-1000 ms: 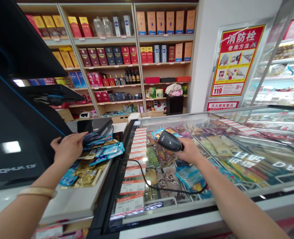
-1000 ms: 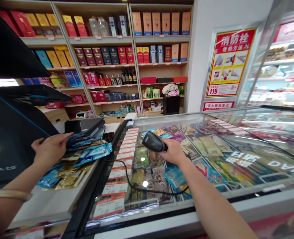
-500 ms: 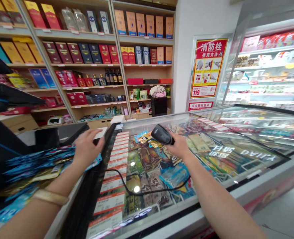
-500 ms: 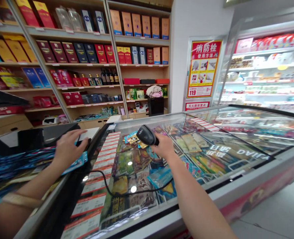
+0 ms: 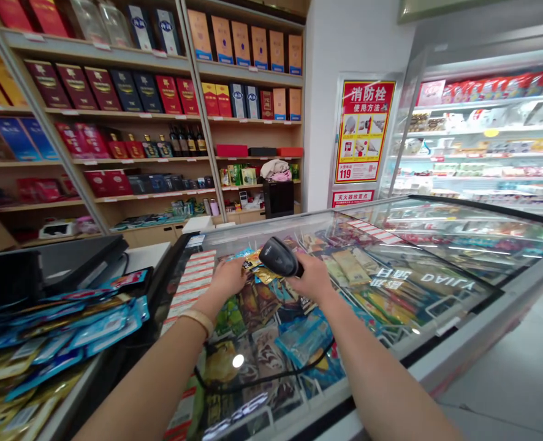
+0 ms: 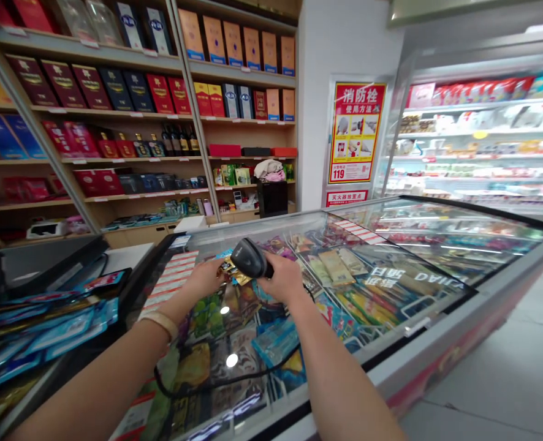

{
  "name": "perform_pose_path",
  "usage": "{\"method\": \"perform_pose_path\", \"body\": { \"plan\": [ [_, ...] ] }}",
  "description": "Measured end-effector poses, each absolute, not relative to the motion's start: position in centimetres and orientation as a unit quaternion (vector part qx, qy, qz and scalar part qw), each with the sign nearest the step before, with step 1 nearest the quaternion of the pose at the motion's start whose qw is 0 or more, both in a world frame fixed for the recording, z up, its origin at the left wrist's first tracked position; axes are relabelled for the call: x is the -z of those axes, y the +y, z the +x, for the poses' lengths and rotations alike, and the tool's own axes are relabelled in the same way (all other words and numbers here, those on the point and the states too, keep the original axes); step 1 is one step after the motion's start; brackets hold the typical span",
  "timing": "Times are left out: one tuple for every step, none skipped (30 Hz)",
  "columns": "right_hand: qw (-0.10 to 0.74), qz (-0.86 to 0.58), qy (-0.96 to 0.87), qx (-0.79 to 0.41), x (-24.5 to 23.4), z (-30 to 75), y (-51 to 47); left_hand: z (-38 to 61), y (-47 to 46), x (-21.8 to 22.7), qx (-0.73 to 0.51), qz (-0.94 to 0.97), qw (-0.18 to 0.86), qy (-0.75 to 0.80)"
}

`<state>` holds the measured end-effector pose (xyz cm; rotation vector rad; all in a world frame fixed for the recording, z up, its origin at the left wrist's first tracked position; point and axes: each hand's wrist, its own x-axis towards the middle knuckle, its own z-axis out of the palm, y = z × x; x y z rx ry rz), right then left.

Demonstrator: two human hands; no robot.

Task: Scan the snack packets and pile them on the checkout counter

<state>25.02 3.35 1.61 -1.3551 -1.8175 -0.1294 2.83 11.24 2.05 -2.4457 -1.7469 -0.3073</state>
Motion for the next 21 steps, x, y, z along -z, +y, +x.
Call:
{"method": "perform_pose_path", "body": {
  "plan": [
    [0.423, -0.541, -0.726, 0.051, -1.6, 25.0, 3.3, 2.8, 11.0, -2.0, 0.103, -0.808, 0.061, -0.578],
    [0.423, -0.541, -0.726, 0.050, -1.7, 24.9, 3.3, 2.7, 10.7, -2.0, 0.104, -0.806, 0.062, -0.579],
    [0.422, -0.541, -0.726, 0.049, -1.7, 24.9, 3.2, 2.5, 10.4, -2.1, 0.107, -0.805, 0.062, -0.581],
    [0.421, -0.541, -0.727, 0.048, -1.7, 24.8, 3.2, 2.2, 10.1, -2.2, 0.108, -0.802, 0.064, -0.585],
    [0.420, -0.541, -0.727, 0.047, -1.8, 24.8, 3.2, 1.9, 9.8, -2.5, 0.113, -0.795, 0.063, -0.592],
    [0.419, -0.540, -0.728, 0.046, -1.8, 24.7, 3.1, 1.4, 9.4, -2.7, 0.125, -0.785, 0.057, -0.604],
    [0.419, -0.538, -0.730, 0.045, -1.9, 24.6, 3.0, 0.9, 9.0, -2.9, 0.147, -0.771, 0.044, -0.619],
    [0.419, -0.535, -0.732, 0.044, -1.9, 24.6, 3.0, 0.3, 8.6, -3.1, 0.179, -0.752, 0.023, -0.634],
    [0.420, -0.530, -0.736, 0.042, -2.0, 24.5, 2.9, -0.3, 8.1, -3.3, 0.222, -0.728, -0.009, -0.648],
    [0.422, -0.523, -0.740, 0.040, -2.0, 24.3, 2.8, -0.9, 7.6, -3.4, 0.275, -0.699, -0.052, -0.658],
    [0.424, -0.514, -0.745, 0.038, -2.1, 24.2, 2.7, -1.6, 7.0, -3.4, 0.334, -0.665, -0.105, -0.660],
    [0.426, -0.503, -0.751, 0.034, -2.1, 24.0, 2.6, -2.3, 6.3, -3.3, 0.393, -0.627, -0.162, -0.653],
    [0.429, -0.493, -0.756, 0.030, -2.1, 23.8, 2.5, -2.9, 5.7, -3.2, 0.447, -0.587, -0.219, -0.638],
    [0.432, -0.482, -0.762, 0.024, -2.2, 23.6, 2.4, -3.4, 5.0, -3.1, 0.494, -0.547, -0.271, -0.619],
    [0.433, -0.472, -0.768, 0.019, -2.2, 23.4, 2.3, -3.9, 4.3, -2.9, 0.531, -0.512, -0.312, -0.599],
    [0.432, -0.462, -0.774, 0.013, -2.2, 23.2, 2.2, -4.3, 3.6, -2.8, 0.556, -0.486, -0.342, -0.582],
    [0.431, -0.452, -0.781, 0.007, -2.1, 23.0, 2.1, -4.7, 3.0, -2.7, 0.572, -0.467, -0.361, -0.569],
    [0.428, -0.440, -0.789, 0.001, -2.1, 22.7, 2.0, -5.0, 2.5, -2.6, 0.581, -0.456, -0.375, -0.560],
    [0.426, -0.430, -0.796, -0.005, -2.1, 22.5, 1.9, -5.3, 2.1, -2.6, 0.585, -0.450, -0.384, -0.554],
    [0.423, -0.420, -0.803, -0.013, -2.1, 22.3, 1.8, -5.5, 1.7, -2.5, 0.588, -0.448, -0.388, -0.550],
    [0.420, -0.413, -0.808, -0.020, -2.1, 22.1, 1.7, -5.6, 1.5, -2.4, 0.588, -0.450, -0.390, -0.547]
  ]
}}
